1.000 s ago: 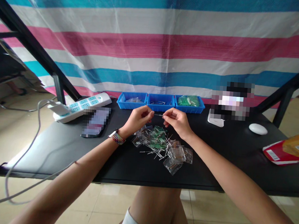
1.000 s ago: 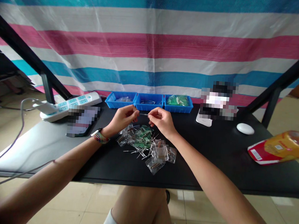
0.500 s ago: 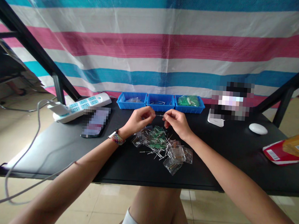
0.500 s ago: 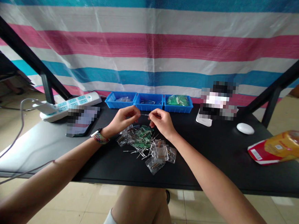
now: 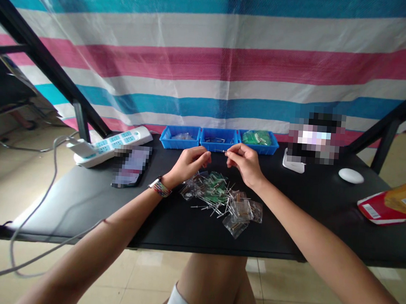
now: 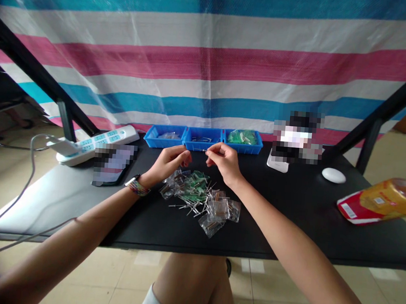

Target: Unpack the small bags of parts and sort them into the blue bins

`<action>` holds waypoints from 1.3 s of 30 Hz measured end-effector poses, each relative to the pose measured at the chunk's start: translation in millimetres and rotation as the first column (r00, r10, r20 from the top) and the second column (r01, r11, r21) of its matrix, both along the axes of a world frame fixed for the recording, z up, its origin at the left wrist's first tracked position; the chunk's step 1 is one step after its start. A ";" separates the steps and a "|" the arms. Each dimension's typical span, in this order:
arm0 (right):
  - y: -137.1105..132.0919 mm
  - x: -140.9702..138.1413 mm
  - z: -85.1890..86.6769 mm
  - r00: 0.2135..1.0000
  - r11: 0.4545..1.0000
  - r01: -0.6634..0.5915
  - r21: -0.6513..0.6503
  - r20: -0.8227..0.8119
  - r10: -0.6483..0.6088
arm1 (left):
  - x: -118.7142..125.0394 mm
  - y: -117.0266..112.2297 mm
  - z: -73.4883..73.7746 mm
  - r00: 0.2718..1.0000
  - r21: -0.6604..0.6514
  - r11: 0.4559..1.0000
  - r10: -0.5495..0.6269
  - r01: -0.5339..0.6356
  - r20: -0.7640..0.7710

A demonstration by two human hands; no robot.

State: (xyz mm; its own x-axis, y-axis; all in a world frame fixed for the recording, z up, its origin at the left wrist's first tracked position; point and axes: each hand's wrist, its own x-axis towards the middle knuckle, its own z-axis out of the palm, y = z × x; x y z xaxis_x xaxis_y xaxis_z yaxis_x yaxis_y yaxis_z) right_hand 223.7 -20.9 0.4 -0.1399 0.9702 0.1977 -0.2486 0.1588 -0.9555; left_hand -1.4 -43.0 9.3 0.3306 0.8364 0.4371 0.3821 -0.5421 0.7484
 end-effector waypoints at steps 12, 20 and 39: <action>10.5 25.5 3.1 0.838 0.948 -0.117 0.295 0.542 -0.065 | 2.6 -1.6 2.7 0.999 0.000 1.000 -0.029 0.029 -0.024; -10.0 23.0 7.7 0.540 0.859 -0.496 0.123 0.819 0.195 | 0.4 -1.0 1.7 0.998 0.027 1.000 -0.012 0.014 -0.061; -1.4 14.1 1.8 0.917 0.947 -0.267 0.176 0.348 0.194 | 4.5 -1.9 0.5 0.997 0.036 0.996 -0.076 0.077 -0.022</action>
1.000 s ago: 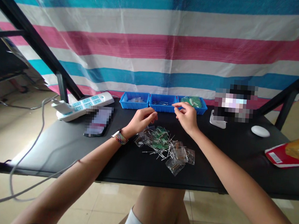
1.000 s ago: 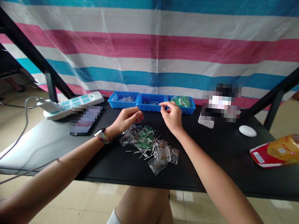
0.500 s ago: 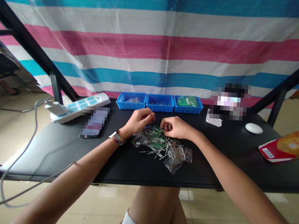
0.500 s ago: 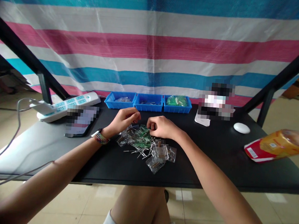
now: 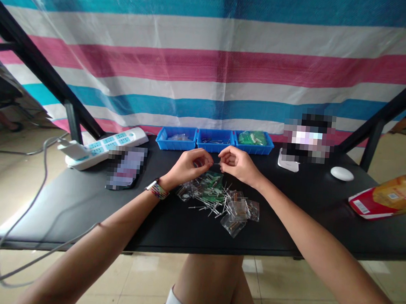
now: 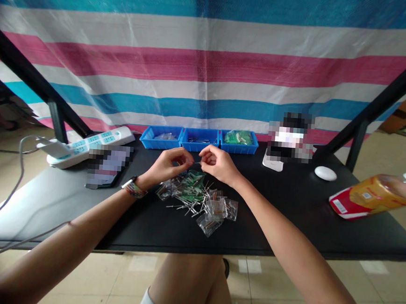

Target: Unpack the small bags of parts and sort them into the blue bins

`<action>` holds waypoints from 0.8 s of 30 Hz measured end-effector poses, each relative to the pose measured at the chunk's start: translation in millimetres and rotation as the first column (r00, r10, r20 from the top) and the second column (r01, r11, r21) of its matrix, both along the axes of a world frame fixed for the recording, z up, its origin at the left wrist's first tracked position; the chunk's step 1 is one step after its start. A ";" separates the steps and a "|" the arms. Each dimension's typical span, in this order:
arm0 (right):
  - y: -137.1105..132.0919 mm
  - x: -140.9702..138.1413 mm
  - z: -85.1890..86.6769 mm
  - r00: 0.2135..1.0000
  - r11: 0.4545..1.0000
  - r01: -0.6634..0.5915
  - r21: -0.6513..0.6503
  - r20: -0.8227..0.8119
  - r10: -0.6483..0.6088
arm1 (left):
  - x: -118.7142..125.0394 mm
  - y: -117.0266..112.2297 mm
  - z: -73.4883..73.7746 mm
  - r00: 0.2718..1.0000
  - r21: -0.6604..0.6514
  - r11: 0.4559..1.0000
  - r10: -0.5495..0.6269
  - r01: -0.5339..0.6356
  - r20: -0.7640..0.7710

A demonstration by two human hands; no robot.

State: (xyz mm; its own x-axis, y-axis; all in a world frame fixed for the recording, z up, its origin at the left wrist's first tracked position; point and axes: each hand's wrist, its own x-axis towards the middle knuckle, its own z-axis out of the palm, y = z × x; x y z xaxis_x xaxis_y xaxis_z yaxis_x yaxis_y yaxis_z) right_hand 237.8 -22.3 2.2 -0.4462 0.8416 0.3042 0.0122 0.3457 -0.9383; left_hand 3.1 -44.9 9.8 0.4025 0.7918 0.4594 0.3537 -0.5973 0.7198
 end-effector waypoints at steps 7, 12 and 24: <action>-2.6 -3.3 -0.2 0.994 0.995 0.017 -0.098 -0.102 -0.027 | 1.7 0.6 -1.5 0.998 -0.024 0.998 0.065 -0.064 0.007; -6.0 -5.7 1.8 0.989 0.994 0.027 -0.108 -0.143 -0.043 | 1.2 2.5 -4.5 0.994 -0.086 0.992 0.097 -0.093 0.049; -2.6 -6.9 -5.5 0.989 0.990 0.123 -0.065 -0.075 -0.128 | 0.7 -1.0 -1.1 0.996 -0.063 0.997 0.051 -0.047 0.073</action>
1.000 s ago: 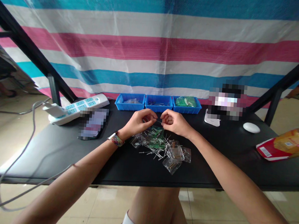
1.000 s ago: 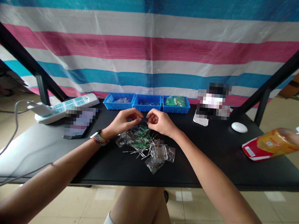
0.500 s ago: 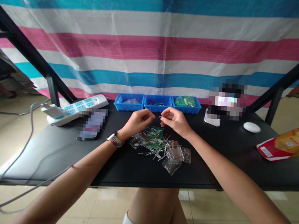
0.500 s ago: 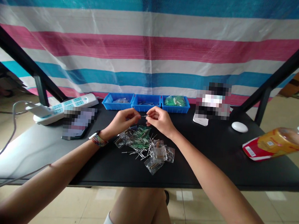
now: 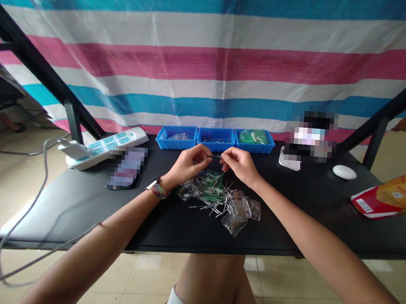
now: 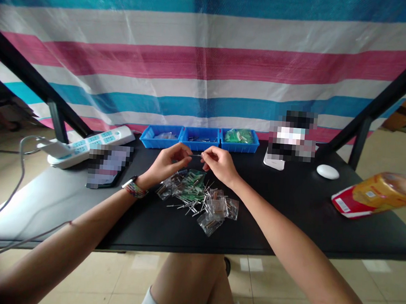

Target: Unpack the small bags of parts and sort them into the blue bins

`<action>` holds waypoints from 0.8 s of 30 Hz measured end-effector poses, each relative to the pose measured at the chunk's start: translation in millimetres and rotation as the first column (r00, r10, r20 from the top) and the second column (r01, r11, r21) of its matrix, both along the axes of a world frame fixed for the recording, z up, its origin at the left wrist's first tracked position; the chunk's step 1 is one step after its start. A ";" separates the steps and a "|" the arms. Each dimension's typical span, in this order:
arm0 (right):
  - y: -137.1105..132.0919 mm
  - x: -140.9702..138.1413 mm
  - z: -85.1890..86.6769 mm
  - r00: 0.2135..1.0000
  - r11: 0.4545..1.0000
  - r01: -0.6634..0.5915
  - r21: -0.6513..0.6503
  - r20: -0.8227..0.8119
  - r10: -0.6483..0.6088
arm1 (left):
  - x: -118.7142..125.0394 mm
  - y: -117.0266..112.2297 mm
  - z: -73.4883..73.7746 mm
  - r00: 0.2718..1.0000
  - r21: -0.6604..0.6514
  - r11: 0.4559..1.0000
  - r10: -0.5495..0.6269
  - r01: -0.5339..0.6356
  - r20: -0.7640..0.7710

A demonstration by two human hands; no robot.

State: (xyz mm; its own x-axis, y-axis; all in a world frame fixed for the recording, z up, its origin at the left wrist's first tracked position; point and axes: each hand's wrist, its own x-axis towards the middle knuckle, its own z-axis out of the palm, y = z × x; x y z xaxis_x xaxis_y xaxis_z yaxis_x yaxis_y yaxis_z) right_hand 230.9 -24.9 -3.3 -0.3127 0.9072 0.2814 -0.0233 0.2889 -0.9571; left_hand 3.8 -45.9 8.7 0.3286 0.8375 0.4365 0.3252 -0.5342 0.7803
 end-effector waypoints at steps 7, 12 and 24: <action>-2.2 -1.5 1.3 1.000 1.000 0.007 -0.021 -0.030 -0.007 | -0.3 2.4 -2.3 0.999 0.051 0.998 0.036 -0.034 -0.030; -2.2 -0.8 3.3 0.993 0.997 -0.028 -0.070 -0.117 0.020 | -1.1 3.3 -0.9 0.998 0.086 0.995 0.047 -0.043 -0.049; 1.8 -3.8 6.5 0.955 0.985 0.097 -0.146 -0.263 -0.133 | -2.1 3.8 -2.6 0.998 0.007 0.998 0.060 -0.060 0.000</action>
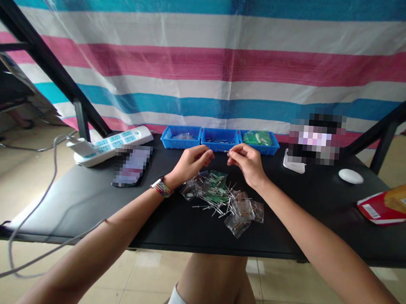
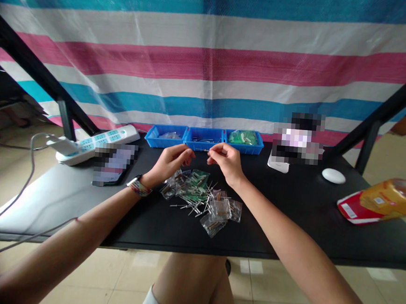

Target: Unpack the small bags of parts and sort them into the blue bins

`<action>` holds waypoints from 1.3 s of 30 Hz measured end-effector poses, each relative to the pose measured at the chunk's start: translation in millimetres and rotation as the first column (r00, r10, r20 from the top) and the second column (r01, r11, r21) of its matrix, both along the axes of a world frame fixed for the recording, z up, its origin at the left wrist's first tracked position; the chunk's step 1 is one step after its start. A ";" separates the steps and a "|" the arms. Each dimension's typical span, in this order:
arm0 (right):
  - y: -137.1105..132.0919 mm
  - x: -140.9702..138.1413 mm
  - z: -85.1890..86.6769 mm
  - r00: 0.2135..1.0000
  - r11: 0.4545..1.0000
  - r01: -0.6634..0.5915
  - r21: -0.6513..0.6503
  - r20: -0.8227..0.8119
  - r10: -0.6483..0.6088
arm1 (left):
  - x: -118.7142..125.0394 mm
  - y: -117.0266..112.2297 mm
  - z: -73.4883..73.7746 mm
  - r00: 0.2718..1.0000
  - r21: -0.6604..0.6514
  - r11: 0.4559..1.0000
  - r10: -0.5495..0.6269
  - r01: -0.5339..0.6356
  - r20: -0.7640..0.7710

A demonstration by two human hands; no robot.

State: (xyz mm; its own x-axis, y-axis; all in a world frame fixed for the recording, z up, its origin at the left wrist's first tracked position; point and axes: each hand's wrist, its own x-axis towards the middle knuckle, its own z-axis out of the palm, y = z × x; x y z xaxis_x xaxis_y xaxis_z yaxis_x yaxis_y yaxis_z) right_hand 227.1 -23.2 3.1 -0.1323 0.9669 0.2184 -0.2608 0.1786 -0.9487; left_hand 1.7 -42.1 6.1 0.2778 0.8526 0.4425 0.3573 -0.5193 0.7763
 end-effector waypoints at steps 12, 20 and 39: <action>17.6 27.2 1.1 0.846 0.985 -0.133 0.110 0.531 0.056 | -1.8 2.7 -5.0 1.000 -0.039 0.999 -0.020 0.020 -0.016; -4.3 22.8 13.0 0.497 0.829 -0.527 0.189 0.859 0.120 | -1.1 0.6 1.5 0.987 0.017 0.999 -0.039 0.043 -0.155; 8.4 18.7 -4.7 0.667 0.896 -0.437 0.078 0.697 0.264 | -1.6 2.5 -3.4 0.925 -0.058 0.985 -0.175 0.165 -0.337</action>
State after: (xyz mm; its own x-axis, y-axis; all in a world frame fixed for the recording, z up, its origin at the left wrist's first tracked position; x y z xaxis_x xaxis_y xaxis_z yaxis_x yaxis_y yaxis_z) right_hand 245.8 -14.7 -1.6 -0.6423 0.7537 0.1392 0.3209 0.4294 -0.8442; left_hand 0.1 -39.7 2.7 0.5488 0.7901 0.2732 0.5101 -0.5754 0.6393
